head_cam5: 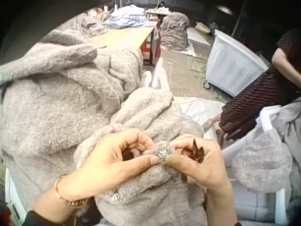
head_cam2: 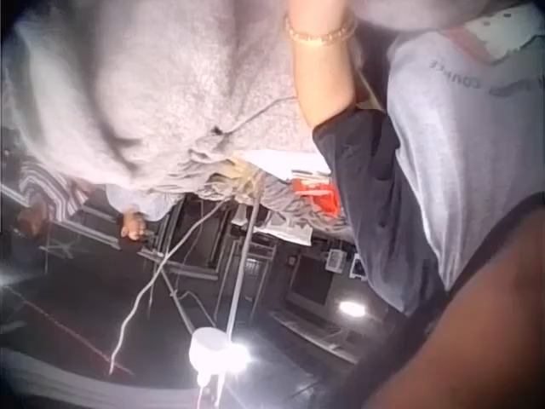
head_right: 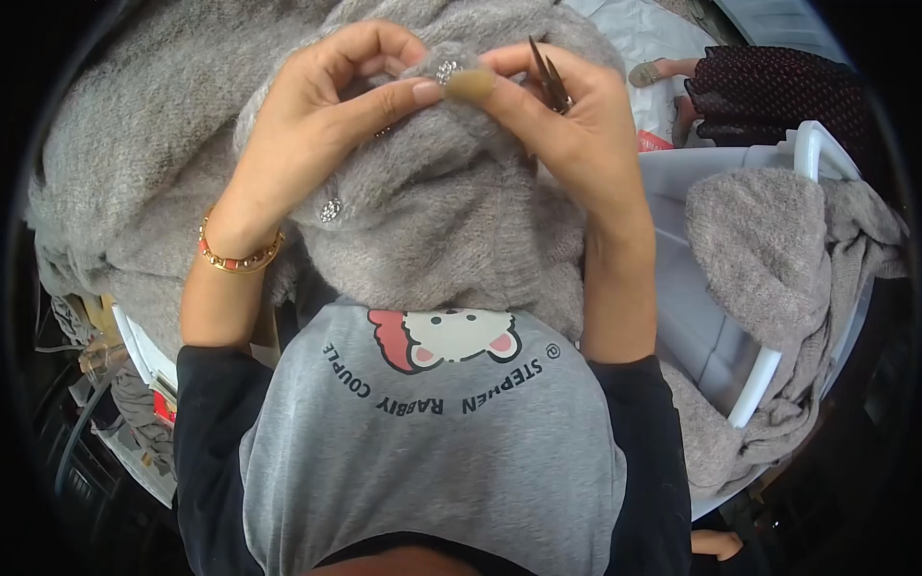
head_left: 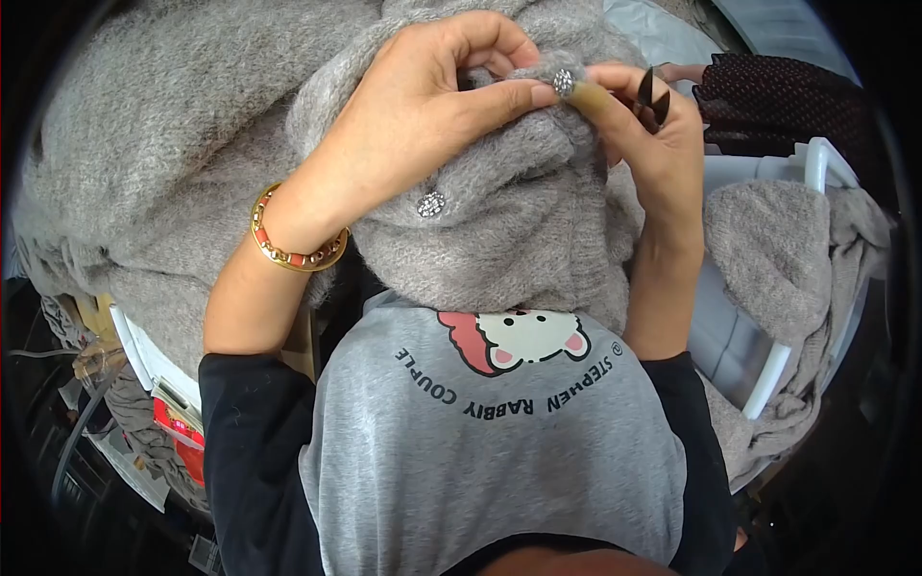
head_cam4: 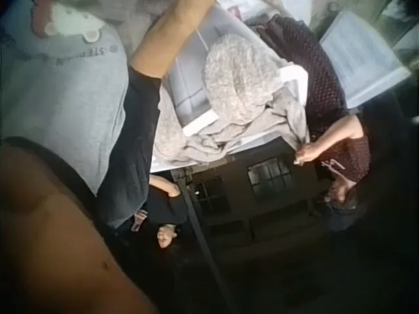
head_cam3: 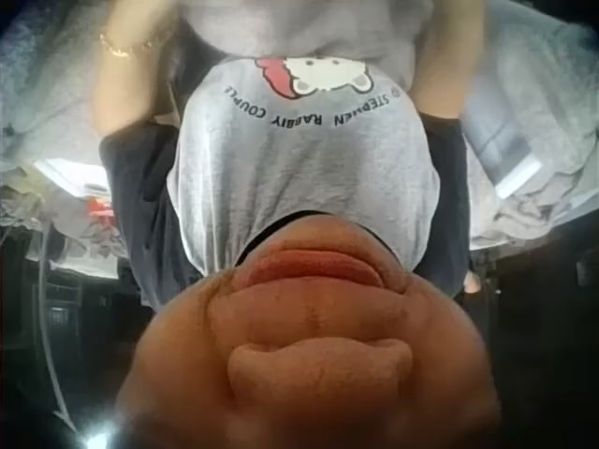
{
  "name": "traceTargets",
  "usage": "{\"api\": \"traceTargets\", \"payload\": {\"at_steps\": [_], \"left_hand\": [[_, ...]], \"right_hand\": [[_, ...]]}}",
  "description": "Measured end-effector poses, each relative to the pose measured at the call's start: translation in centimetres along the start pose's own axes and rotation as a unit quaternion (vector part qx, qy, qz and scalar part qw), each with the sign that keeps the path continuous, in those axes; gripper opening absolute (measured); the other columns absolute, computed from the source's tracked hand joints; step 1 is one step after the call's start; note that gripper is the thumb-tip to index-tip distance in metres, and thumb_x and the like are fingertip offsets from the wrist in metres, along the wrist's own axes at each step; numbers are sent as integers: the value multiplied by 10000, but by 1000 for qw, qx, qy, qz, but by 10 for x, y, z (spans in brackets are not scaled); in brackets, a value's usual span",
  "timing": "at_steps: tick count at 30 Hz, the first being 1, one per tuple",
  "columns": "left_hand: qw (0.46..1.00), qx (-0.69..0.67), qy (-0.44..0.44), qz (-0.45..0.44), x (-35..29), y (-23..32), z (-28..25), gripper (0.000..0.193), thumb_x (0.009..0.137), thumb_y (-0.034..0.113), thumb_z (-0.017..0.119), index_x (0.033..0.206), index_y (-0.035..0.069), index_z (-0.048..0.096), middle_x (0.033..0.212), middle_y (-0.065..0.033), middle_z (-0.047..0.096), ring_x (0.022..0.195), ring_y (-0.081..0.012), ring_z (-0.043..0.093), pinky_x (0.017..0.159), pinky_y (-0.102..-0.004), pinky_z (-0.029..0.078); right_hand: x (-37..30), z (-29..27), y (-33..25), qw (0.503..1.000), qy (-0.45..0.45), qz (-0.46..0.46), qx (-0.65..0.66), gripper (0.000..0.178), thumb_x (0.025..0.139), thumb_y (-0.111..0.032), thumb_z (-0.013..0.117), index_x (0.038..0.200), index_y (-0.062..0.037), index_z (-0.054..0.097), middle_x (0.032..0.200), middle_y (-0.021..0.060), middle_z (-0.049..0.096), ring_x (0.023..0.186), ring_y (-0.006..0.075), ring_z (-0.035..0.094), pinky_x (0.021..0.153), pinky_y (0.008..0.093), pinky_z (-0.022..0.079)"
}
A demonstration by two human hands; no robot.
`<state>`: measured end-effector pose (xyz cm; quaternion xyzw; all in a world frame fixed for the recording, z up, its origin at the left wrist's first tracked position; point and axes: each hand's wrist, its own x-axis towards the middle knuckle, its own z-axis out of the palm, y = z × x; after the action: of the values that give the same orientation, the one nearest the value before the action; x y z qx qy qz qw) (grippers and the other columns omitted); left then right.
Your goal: Inspecting a grey fuzzy sweater and using thread snips to trim excess threads near decorative silver elements.
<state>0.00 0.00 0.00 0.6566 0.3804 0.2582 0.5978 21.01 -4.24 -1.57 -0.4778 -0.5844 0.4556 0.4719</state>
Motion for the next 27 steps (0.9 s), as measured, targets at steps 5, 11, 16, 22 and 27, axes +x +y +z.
{"api": "traceTargets", "payload": {"at_steps": [5,11,16,22,27], "left_hand": [[988,-154,-6,-7,1,-9,3,133,948,114,594,1040,20,612,947,18,638,889,-22,570,798,-179,455],[983,-159,-32,-83,4,21,-4,416,961,169,594,1325,9,474,885,34,573,830,-28,489,759,-190,408],[972,-214,-27,-95,-6,32,-2,383,941,122,611,1288,-7,511,888,62,541,790,-15,451,707,-160,386],[992,-112,-52,-14,-6,28,-9,508,849,-7,686,1317,-33,492,929,44,562,793,-19,456,690,-165,390],[992,-113,12,-45,9,25,1,543,837,-41,680,1341,-43,476,983,18,576,835,-33,494,726,-171,412]], "right_hand": [[-1,3,8,975,5,117,187,211,902,-165,661,1002,21,661,677,-55,550,498,-7,397,434,165,261],[-3,-8,20,949,85,108,284,219,925,-195,640,1076,-40,604,785,-72,533,525,-8,418,424,142,287],[-4,-18,28,952,108,104,268,210,928,-199,637,1059,-40,600,744,-77,494,494,4,399,425,152,275],[-4,-12,19,956,104,103,253,229,937,-192,615,1066,-2,613,677,-68,484,475,11,377,438,168,266],[-6,-12,18,965,105,92,221,257,938,-185,608,1077,30,634,627,-62,486,472,14,366,449,177,262]]}}
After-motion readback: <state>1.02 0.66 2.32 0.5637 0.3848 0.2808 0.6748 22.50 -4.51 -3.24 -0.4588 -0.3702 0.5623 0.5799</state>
